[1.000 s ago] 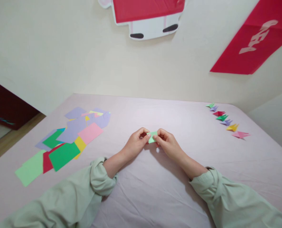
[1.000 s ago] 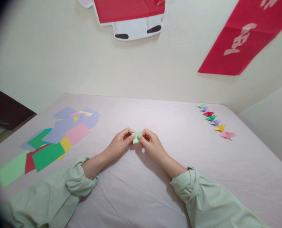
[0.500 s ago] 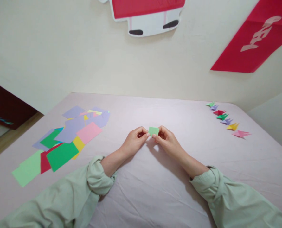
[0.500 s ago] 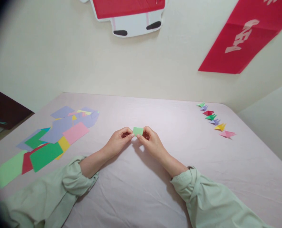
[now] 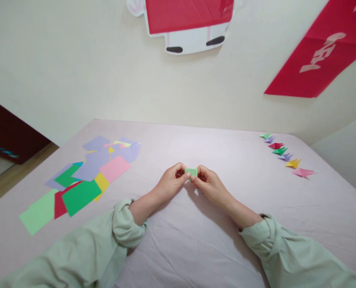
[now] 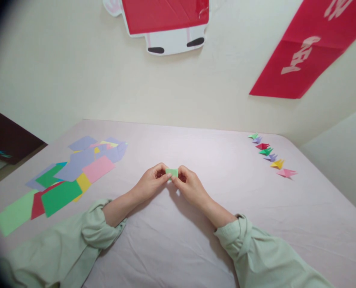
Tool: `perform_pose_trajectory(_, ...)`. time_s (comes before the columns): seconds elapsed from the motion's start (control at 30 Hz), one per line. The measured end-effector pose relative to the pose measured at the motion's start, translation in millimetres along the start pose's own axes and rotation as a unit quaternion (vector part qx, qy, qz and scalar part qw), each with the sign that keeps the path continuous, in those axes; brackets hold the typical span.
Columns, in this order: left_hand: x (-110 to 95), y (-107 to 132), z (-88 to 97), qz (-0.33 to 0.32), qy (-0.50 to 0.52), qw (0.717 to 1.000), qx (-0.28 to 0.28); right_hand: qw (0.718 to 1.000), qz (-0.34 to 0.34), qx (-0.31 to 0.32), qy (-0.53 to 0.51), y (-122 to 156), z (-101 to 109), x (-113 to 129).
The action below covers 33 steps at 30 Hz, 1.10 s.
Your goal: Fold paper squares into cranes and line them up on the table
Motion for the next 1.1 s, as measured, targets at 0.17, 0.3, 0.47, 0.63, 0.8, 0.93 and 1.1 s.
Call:
perform_pose_trajectory(0.17,3.5,-0.7,0.3,0.003,0.005,1.000,-0.002,1.000,-0.018,-0.007,-0.008,-0.2,0.7,1.7)
perform_pose_trajectory(0.3,5.5,-0.9,0.3,0.001,-0.010,1.000,-0.003,1.000,-0.023,-0.015,-0.001,0.8,2.9,4.4)
perform_pose_trajectory(0.47,7.3,-0.5,-1.6,-0.014,-0.024,1.000,0.012,0.999,-0.021,-0.034,0.030,1.1,5.1,5.5)
perform_pose_trajectory(0.63,4.8,0.6,-1.9,-0.022,-0.032,0.999,0.013,0.999,-0.008,-0.046,0.015,-0.3,5.6,2.6)
perform_pose_trajectory(0.8,2.2,0.5,-2.8,-0.023,-0.045,0.999,0.020,0.998,0.010,-0.062,-0.025,-1.0,8.3,-0.2)
perform_pose_trajectory(0.93,0.8,1.3,-4.9,-0.027,-0.080,0.996,0.019,0.998,0.032,-0.030,0.053,0.4,5.8,3.9)
perform_pose_trajectory(1.1,-4.9,4.4,-4.5,-0.040,-0.078,0.996,0.008,0.991,0.064,0.000,0.118,3.3,0.1,9.1)
Point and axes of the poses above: each hand's wrist, its own y-axis away from the middle knuckle, its own z-axis out of the back of the hand, x = y × z, the point moved 5 cm from there along -y, towards the middle knuckle, and after that the axes turned 8 degrees about -y, right-handed, at the moved point
